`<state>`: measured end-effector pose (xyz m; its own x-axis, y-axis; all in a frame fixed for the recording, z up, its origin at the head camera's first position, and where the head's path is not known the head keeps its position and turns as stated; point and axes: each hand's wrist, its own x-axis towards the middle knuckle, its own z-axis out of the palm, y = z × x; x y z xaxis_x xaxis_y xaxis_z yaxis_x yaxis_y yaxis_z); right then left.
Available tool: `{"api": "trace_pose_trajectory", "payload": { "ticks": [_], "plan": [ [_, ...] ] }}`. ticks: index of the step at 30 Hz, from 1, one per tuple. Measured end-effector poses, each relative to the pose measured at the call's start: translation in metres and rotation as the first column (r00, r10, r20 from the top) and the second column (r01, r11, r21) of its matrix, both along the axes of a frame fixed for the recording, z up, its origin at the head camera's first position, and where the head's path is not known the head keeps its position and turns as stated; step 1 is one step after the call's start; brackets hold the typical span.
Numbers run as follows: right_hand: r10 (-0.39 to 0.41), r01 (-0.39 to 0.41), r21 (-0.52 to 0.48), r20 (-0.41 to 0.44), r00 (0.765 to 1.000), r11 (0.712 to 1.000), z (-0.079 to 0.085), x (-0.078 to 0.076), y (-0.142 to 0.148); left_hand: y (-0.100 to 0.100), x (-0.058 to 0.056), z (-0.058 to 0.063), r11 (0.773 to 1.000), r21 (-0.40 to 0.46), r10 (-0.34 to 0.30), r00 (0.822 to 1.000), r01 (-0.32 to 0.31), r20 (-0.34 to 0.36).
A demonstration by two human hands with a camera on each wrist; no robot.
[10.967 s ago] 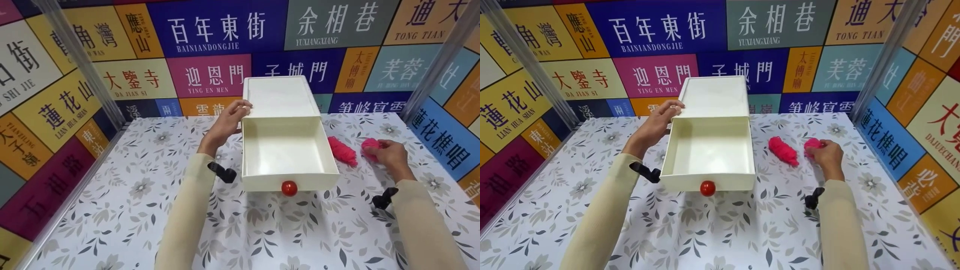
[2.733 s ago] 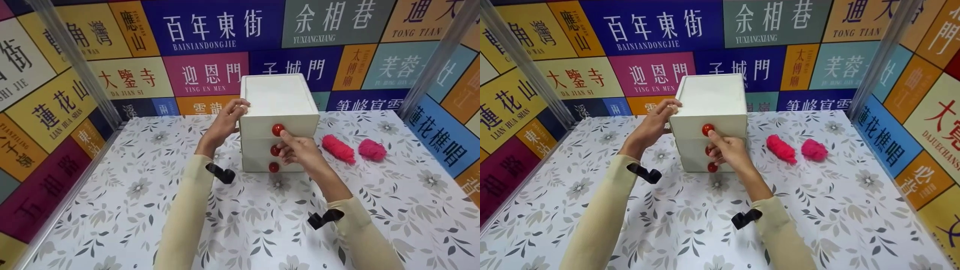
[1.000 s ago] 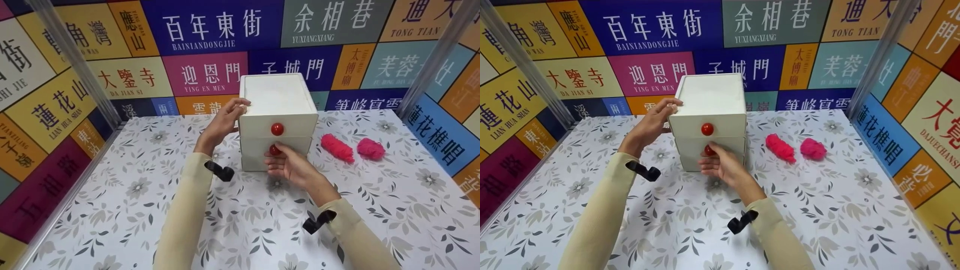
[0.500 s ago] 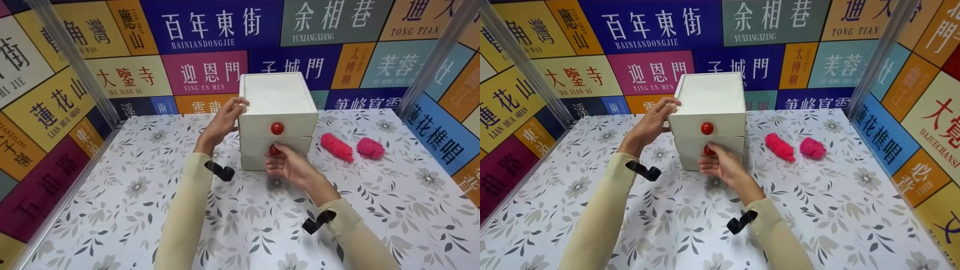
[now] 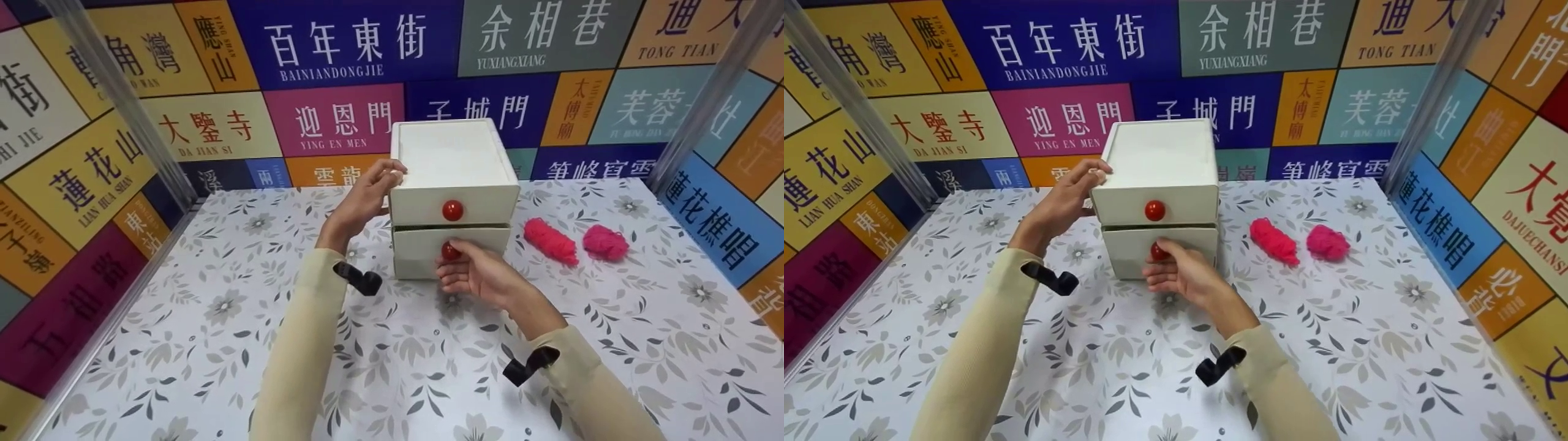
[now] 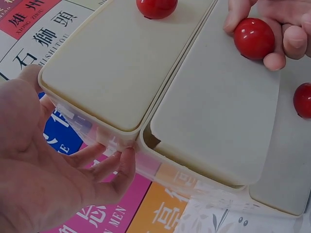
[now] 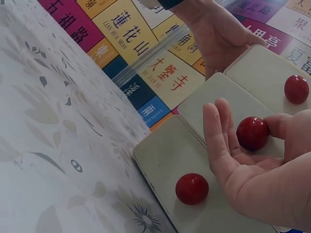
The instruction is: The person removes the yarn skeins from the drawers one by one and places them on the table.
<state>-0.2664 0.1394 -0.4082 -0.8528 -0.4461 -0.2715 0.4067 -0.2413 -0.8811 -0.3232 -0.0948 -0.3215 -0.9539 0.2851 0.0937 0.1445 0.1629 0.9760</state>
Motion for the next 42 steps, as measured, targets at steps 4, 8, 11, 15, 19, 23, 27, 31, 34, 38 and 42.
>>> {"api": "trace_pose_trajectory", "payload": {
  "ticks": [4, 8, 11, 15, 19, 23, 27, 31, 34, 38, 42],
  "plan": [
    [0.050, -0.049, 0.035, -0.027, 0.998, 0.998, 0.000, 0.003, 0.002, 0.000, 0.000, 0.000, 1.000, -0.001, 0.002, 1.000, -0.002, 0.004],
    [0.082, -0.078, 0.077, -0.046, 0.996, 0.994, 0.000, 0.008, 0.003, -0.001, 0.000, 0.000, 1.000, -0.009, 0.004, 1.000, -0.004, 0.004],
    [0.085, -0.079, 0.106, -0.052, 0.995, 0.991, 0.000, 0.012, 0.005, 0.000, 0.000, 0.000, 1.000, -0.023, 0.000, 1.000, 0.000, 0.002],
    [0.099, -0.090, 0.124, -0.063, 0.993, 0.988, 0.001, 0.019, 0.008, 0.001, 0.001, 0.000, 0.999, -0.054, 0.001, 1.000, -0.001, -0.002],
    [0.133, -0.121, 0.143, -0.080, 0.988, 0.982, 0.002, 0.025, 0.010, 0.000, 0.001, 0.000, 0.998, -0.066, -0.012, 1.000, 0.011, -0.005],
    [0.175, -0.159, 0.152, -0.099, 0.980, 0.976, 0.002, 0.031, 0.012, -0.001, 0.002, 0.000, 0.997, -0.070, -0.027, 1.000, 0.026, -0.014],
    [0.211, -0.193, 0.157, -0.108, 0.972, 0.969, 0.001, 0.037, 0.014, 0.000, 0.002, -0.001, 0.997, -0.068, -0.034, 0.999, 0.033, -0.020],
    [0.239, -0.219, 0.177, -0.107, 0.965, 0.960, 0.000, 0.043, 0.016, 0.000, 0.001, -0.002, 0.998, -0.058, -0.040, 0.999, 0.038, -0.018],
    [0.253, -0.231, 0.180, -0.108, 0.961, 0.956, -0.001, 0.046, 0.017, 0.001, 0.000, -0.003, 0.998, -0.043, -0.048, 0.999, 0.047, -0.021],
    [0.263, -0.243, 0.169, -0.108, 0.959, 0.955, 0.000, 0.050, 0.018, 0.002, 0.000, -0.002, 0.998, -0.027, -0.059, 0.998, 0.058, -0.028],
    [0.280, -0.259, 0.170, -0.109, 0.954, 0.951, 0.002, 0.054, 0.019, 0.001, -0.001, -0.002, 0.998, -0.033, -0.056, 0.998, 0.055, -0.035]
  ]
}}
